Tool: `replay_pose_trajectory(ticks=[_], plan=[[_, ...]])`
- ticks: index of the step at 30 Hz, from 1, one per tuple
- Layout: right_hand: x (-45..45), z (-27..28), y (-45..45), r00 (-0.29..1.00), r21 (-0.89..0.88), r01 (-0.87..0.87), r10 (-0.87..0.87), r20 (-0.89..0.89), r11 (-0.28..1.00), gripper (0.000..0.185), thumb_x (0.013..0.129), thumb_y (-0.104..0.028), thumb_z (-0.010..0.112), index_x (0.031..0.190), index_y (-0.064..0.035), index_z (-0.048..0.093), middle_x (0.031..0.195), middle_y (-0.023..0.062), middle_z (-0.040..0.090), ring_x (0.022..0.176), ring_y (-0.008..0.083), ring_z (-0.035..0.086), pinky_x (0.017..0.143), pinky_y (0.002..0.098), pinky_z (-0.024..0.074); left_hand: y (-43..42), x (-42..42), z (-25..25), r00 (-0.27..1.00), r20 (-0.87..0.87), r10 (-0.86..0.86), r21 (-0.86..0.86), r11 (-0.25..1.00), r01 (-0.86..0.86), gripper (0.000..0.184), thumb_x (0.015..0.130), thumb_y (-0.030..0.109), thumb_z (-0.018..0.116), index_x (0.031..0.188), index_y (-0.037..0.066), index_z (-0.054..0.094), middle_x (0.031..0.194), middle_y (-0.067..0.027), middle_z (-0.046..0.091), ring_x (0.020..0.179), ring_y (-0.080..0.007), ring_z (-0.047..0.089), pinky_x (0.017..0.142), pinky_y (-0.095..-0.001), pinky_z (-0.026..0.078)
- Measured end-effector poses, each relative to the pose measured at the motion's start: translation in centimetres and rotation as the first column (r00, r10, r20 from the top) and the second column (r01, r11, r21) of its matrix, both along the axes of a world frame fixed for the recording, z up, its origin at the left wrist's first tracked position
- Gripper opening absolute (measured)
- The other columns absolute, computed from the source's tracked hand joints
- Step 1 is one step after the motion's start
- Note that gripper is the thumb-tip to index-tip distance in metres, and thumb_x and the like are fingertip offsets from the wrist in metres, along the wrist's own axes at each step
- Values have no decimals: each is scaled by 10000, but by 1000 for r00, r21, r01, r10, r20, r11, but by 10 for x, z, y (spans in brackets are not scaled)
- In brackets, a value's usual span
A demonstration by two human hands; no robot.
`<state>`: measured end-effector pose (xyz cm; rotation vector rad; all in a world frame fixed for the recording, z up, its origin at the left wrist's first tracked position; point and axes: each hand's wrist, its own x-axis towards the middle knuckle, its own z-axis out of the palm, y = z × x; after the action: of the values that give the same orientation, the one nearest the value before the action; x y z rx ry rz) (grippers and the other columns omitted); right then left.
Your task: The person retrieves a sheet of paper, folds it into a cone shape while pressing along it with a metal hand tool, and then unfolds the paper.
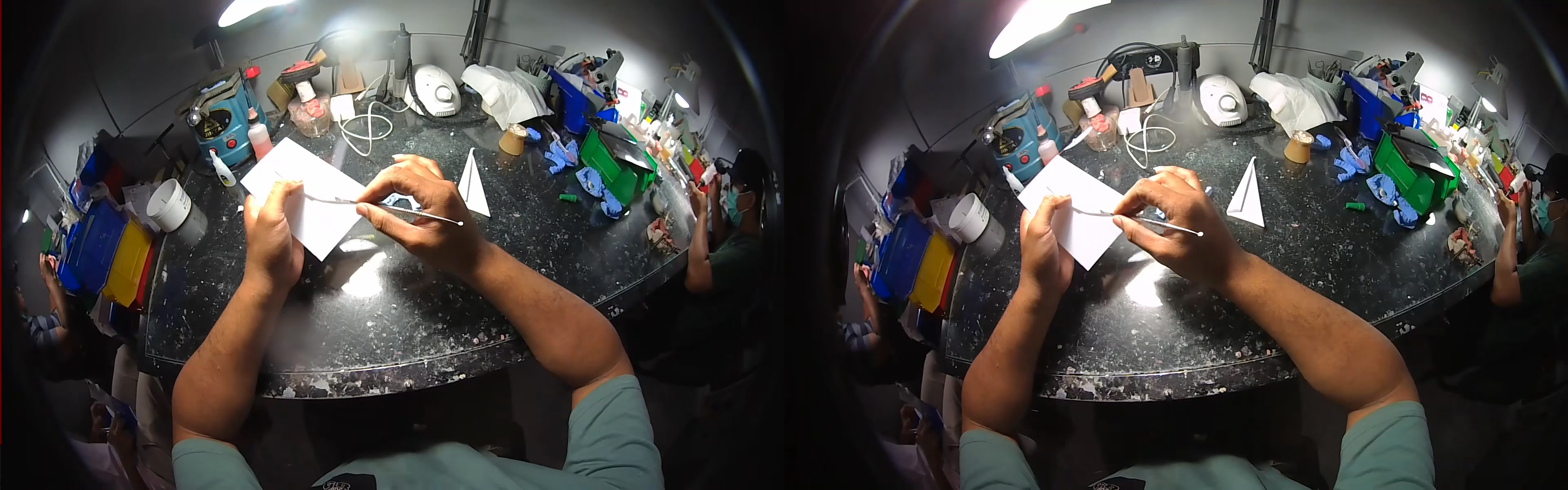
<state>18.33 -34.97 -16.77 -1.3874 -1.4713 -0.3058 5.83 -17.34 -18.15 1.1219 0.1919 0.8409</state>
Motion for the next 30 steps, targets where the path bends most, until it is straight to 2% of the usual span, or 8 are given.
replay_pose_trajectory(ticks=[5,9,10,16,19,21,23,30], plan=[[6,-3,6,995,87,100,-102,11,991,133,898,-169,740,1003,-96,701,945,45,705,972,228,626,976,377,397,-3,0,2,991,60,-117,-56,991,121,214,988,112,563,1157,-12,610,1078,-100,686,989,-201,686,895,-344,547],[9,0,1,979,25,145,-147,139,989,172,834,-112,771,990,-110,698,950,50,693,1006,240,620,983,395,405,-13,-4,7,953,120,-278,-96,952,290,251,1016,128,537,1221,-9,585,1140,-99,682,1056,-208,679,945,-361,536],[9,-1,0,983,33,148,-150,101,988,184,810,-80,770,970,-118,688,937,39,685,1017,238,623,1011,412,401,-7,-4,3,947,101,-304,-99,944,314,312,1009,138,531,1283,-7,568,1238,-122,664,1156,-235,648,1027,-400,498],[12,4,-5,967,48,176,-182,177,983,166,795,-27,727,914,-110,646,902,26,663,982,238,632,1069,445,381,-7,-5,10,879,152,-452,-234,847,477,387,938,85,535,1310,-19,551,1254,-146,650,1186,-266,629,1059,-428,472],[17,4,-2,963,111,183,-201,179,977,164,801,-4,693,917,-101,630,881,44,649,936,255,637,1079,461,384,2,-4,0,906,-71,-417,-217,893,394,431,916,68,534,1335,-34,531,1258,-160,638,1179,-271,629,1071,-429,463],[21,4,-2,965,145,191,-213,155,971,157,808,2,679,921,-93,624,875,55,642,905,269,638,1088,475,388,-16,-4,10,914,-109,-390,-129,918,376,351,916,79,618,1251,-17,577,1156,-116,667,1071,-243,666,961,-421,538],[21,6,-3,969,156,203,-221,111,967,143,819,2,672,921,-83,621,875,67,637,882,283,639,1097,485,393,-23,-3,13,894,-213,-394,-58,919,391,352,967,150,649,1269,-12,572,1174,-121,671,1068,-240,674,941,-420,555],[12,7,-3,999,93,41,-44,29,995,200,786,103,678,882,-59,609,924,97,652,961,310,660,952,424,508,-20,1,-2,941,-182,-287,40,954,298,382,1008,205,649,1322,2,567,1243,-135,661,1121,-248,670,945,-402,579]])
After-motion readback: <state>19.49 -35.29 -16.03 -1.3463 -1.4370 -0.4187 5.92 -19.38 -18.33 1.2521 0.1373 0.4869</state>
